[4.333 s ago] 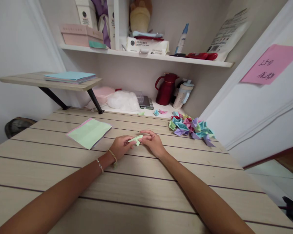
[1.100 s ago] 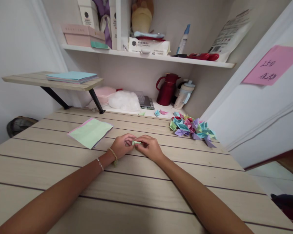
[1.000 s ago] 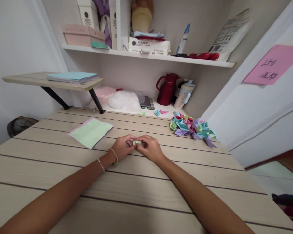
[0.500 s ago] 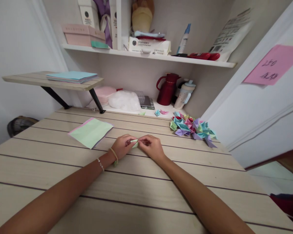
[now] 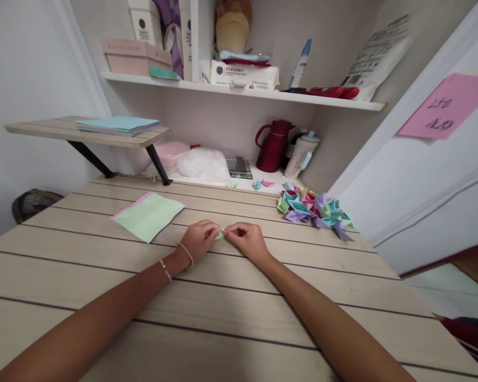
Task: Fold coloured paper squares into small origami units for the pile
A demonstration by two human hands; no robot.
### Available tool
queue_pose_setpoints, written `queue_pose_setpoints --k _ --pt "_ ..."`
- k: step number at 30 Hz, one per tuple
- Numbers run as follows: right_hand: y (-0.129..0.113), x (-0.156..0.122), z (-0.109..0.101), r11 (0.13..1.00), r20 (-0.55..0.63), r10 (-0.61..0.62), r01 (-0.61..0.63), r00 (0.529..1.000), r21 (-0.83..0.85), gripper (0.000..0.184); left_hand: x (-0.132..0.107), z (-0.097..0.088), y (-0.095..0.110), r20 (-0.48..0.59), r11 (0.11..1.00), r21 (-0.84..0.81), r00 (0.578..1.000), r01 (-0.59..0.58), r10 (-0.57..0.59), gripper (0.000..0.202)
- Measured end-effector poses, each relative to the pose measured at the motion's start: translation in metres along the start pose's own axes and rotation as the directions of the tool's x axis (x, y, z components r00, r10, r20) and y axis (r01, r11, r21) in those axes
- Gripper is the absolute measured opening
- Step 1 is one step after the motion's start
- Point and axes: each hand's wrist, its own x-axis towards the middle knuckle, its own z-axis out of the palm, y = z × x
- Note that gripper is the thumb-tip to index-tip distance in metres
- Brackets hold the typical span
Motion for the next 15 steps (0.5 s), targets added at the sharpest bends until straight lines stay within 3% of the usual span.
queue_pose_setpoints --k 7,15 --pt "-0.0029 -0.0013 0.0038 0.999 -0.025 0.032 -0.032 0.999 -0.004 0.021 -0.0013 0.0013 -0.0001 -0.049 0.999 0.054 0.999 -0.002 0.005 0.021" --pt "-0.0065 -0.0013 0.0034 0.995 -0.027 -0.066 0.064 0.997 -0.074 0.011 -0.0014 0.0009 0.0008 -0.053 0.998 0.062 0.999 0.004 -0.001 0.021"
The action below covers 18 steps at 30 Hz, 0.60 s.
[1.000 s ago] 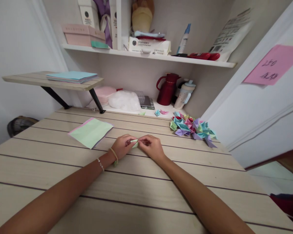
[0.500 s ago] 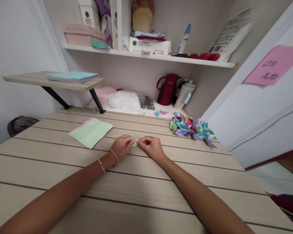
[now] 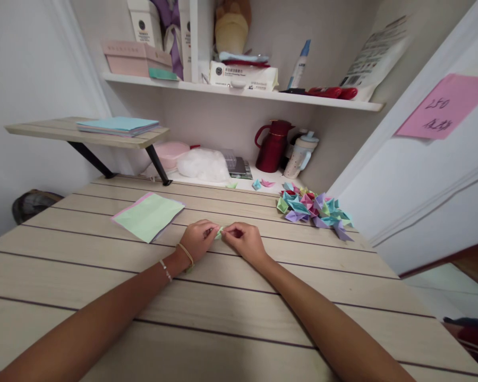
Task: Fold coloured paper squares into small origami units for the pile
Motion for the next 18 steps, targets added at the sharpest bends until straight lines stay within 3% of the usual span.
queue_pose_setpoints --k 4,8,12,18 --pt "0.0013 0.0027 0.0003 0.994 0.063 0.003 -0.010 0.998 0.110 0.008 0.0002 0.0001 -0.0004 0.009 1.000 0.001 1.000 0.002 -0.002 0.021" --pt "0.0058 0.0055 0.0017 0.965 0.136 0.104 -0.133 0.985 0.226 0.011 0.0015 -0.0022 0.0024 -0.007 0.997 -0.052 0.999 0.050 -0.051 0.020" --pt "0.0063 0.0060 0.0035 0.946 0.186 0.169 -0.212 0.968 0.246 0.011 0.0033 -0.0048 0.0067 -0.035 0.977 -0.187 0.993 0.106 -0.114 0.020" --pt "0.0031 0.0047 0.0039 0.951 0.173 0.133 -0.175 0.976 0.255 0.010 0.0080 -0.0017 0.0075 -0.019 0.846 -0.455 0.947 0.277 -0.321 0.023"
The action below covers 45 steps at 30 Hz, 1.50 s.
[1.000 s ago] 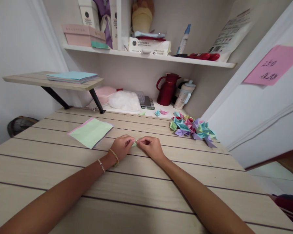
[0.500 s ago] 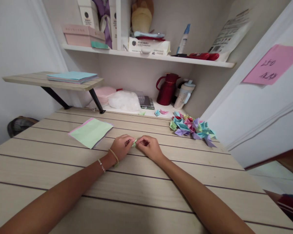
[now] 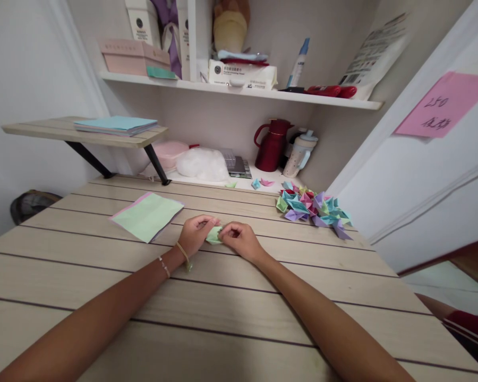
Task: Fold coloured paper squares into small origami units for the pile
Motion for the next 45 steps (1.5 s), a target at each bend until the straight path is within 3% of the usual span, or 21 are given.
queue_pose_setpoints --k 5,7,12,20,25,31,34,38,41,45 --pt "0.008 0.004 -0.005 0.981 -0.107 0.023 -0.002 0.994 0.193 0.010 0.003 0.000 -0.002 0.019 0.963 -0.250 0.995 0.102 -0.101 0.035" --pt "0.011 0.005 -0.007 0.967 -0.145 0.037 0.001 0.989 0.256 0.010 0.003 -0.002 -0.002 0.080 0.922 -0.347 0.984 0.175 -0.157 0.043" --pt "0.012 0.005 -0.008 0.964 -0.133 0.035 0.002 0.991 0.266 0.013 0.005 -0.007 -0.006 0.215 0.880 -0.369 0.948 0.300 -0.233 0.042" --pt "0.004 0.001 -0.006 0.997 -0.091 -0.018 0.024 0.996 0.071 0.013 0.005 -0.004 -0.012 0.255 0.917 -0.309 0.951 0.252 -0.175 0.032" --pt "-0.001 0.000 -0.002 1.000 -0.098 -0.010 0.012 0.995 0.020 0.024 0.005 -0.003 -0.009 0.193 0.932 -0.308 0.972 0.191 -0.136 0.024" --pt "-0.003 -0.002 -0.001 0.971 0.048 -0.079 0.088 0.996 -0.224 0.028 0.004 0.000 -0.010 0.248 0.944 -0.295 0.966 0.150 -0.076 0.023" --pt "-0.003 -0.003 -0.002 0.953 0.058 -0.110 0.121 0.992 -0.277 0.029 0.003 0.001 -0.010 0.242 0.958 -0.260 0.968 0.124 -0.059 0.021" --pt "-0.002 -0.003 -0.001 0.958 0.061 -0.102 0.115 0.993 -0.263 0.027 0.002 -0.002 -0.008 0.201 0.978 -0.184 0.978 0.100 -0.063 0.020" --pt "0.000 -0.003 0.000 0.984 -0.011 -0.071 0.068 0.997 -0.164 0.026 0.003 -0.005 -0.008 0.153 0.969 -0.205 0.982 0.138 -0.108 0.021" --pt "0.000 -0.001 0.000 0.994 -0.058 -0.103 0.104 0.993 0.019 0.043 0.006 -0.008 -0.010 0.058 0.935 -0.310 0.984 0.176 -0.166 0.023"
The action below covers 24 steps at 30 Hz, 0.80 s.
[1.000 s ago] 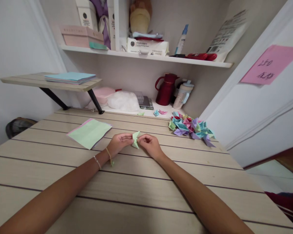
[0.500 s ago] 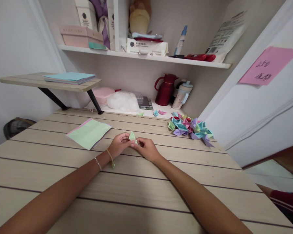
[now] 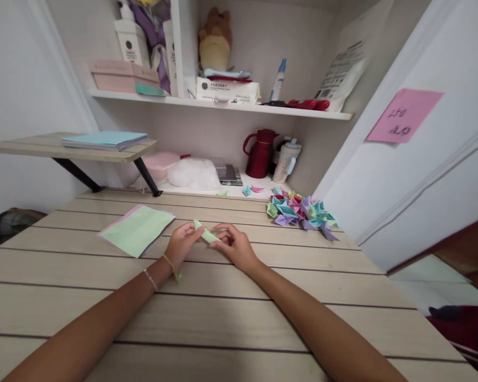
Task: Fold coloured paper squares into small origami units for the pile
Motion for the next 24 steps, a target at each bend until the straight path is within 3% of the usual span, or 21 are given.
queue_pose_setpoints --k 6,9,11,13,16,18,20,22,23,24 --pt "-0.001 0.004 -0.007 0.996 -0.058 -0.063 0.059 0.996 -0.064 0.022 0.001 0.001 0.000 -0.013 0.994 -0.103 1.000 0.024 -0.026 0.041" --pt "0.001 0.011 -0.022 0.998 -0.190 -0.005 -0.007 0.982 -0.063 0.023 -0.002 -0.002 0.004 -0.058 0.997 0.054 0.996 -0.059 0.062 0.045" --pt "0.003 0.018 -0.039 0.996 -0.334 0.043 -0.067 0.942 -0.062 0.027 -0.004 -0.008 0.010 -0.063 0.941 0.287 0.977 -0.177 0.203 0.042" --pt "0.006 0.025 -0.062 0.993 -0.480 0.062 -0.103 0.875 -0.059 0.031 -0.005 -0.019 0.018 -0.013 0.759 0.586 0.933 -0.285 0.361 0.040" --pt "0.012 0.034 -0.101 0.983 -0.651 0.047 -0.151 0.757 -0.105 0.036 -0.002 -0.040 0.032 0.074 0.342 0.904 0.881 -0.257 0.467 0.045" --pt "0.017 0.036 -0.126 0.969 -0.751 0.027 -0.203 0.659 -0.143 0.036 0.000 -0.056 0.040 0.090 0.094 0.985 0.889 -0.147 0.448 0.053" --pt "0.025 0.036 -0.147 0.965 -0.820 0.030 -0.232 0.571 -0.126 0.036 0.004 -0.072 0.047 -0.059 -0.038 0.996 0.929 0.078 0.364 0.062" --pt "0.034 0.034 -0.162 0.959 -0.862 0.058 -0.268 0.504 -0.092 0.037 0.006 -0.088 0.051 -0.220 -0.029 0.974 0.971 0.224 0.097 0.060" --pt "0.039 0.032 -0.167 0.955 -0.875 0.083 -0.290 0.476 -0.067 0.038 0.007 -0.095 0.052 -0.211 0.020 0.977 0.977 0.212 -0.017 0.055" --pt "0.043 0.031 -0.171 0.950 -0.885 0.113 -0.311 0.451 -0.037 0.039 0.008 -0.102 0.053 -0.185 0.085 0.979 0.982 0.186 -0.026 0.051"
